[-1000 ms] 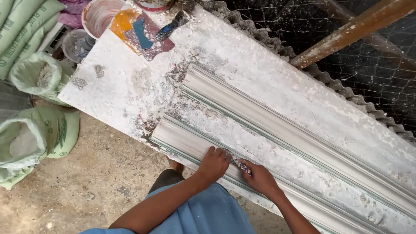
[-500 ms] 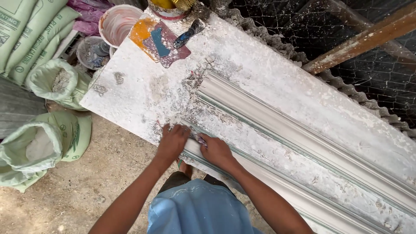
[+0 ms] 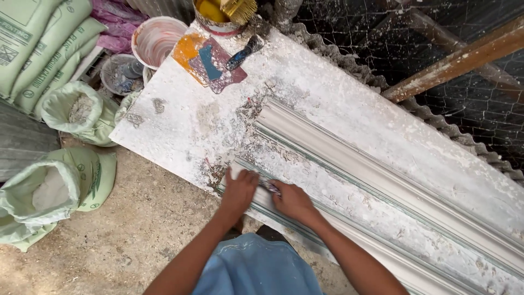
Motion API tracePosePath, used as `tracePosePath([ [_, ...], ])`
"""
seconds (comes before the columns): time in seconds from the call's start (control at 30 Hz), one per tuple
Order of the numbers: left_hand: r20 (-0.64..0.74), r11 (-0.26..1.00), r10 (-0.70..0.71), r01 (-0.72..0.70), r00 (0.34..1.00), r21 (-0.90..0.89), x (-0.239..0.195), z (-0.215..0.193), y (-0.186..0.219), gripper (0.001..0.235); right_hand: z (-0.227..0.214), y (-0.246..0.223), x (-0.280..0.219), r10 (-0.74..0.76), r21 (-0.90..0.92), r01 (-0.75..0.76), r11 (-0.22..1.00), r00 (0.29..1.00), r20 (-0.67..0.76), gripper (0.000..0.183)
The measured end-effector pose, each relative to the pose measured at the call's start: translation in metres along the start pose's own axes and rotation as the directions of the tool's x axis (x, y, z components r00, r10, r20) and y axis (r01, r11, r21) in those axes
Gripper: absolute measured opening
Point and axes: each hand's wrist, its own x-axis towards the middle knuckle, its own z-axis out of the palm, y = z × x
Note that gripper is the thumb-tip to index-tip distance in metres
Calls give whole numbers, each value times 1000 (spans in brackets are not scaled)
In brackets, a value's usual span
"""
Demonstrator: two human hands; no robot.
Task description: Smoothing the edges of decorative plaster moldings using a putty knife to remove excess material and imperfections.
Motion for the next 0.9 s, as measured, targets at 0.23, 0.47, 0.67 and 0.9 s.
tracePosePath([
  [0.23, -82, 982, -44, 58, 996, 177, -1, -15, -39, 32, 22, -21, 40, -80, 0, 80, 997, 996, -33, 53],
  [0.47, -33, 991, -122, 124, 992, 53, 0, -9, -16, 33, 3, -31, 14, -25, -37, 25, 999, 1000, -4, 52],
  [0.67, -50, 973, -210, 214, 976, 83, -7, -32, -45, 34, 9, -56, 25, -116, 73, 121, 990, 991, -69, 50],
  [0.9, -276, 963, -255, 217, 927, -159, -46, -15, -15, 40, 7, 91, 10, 108, 827, -228, 514, 973, 201, 60],
])
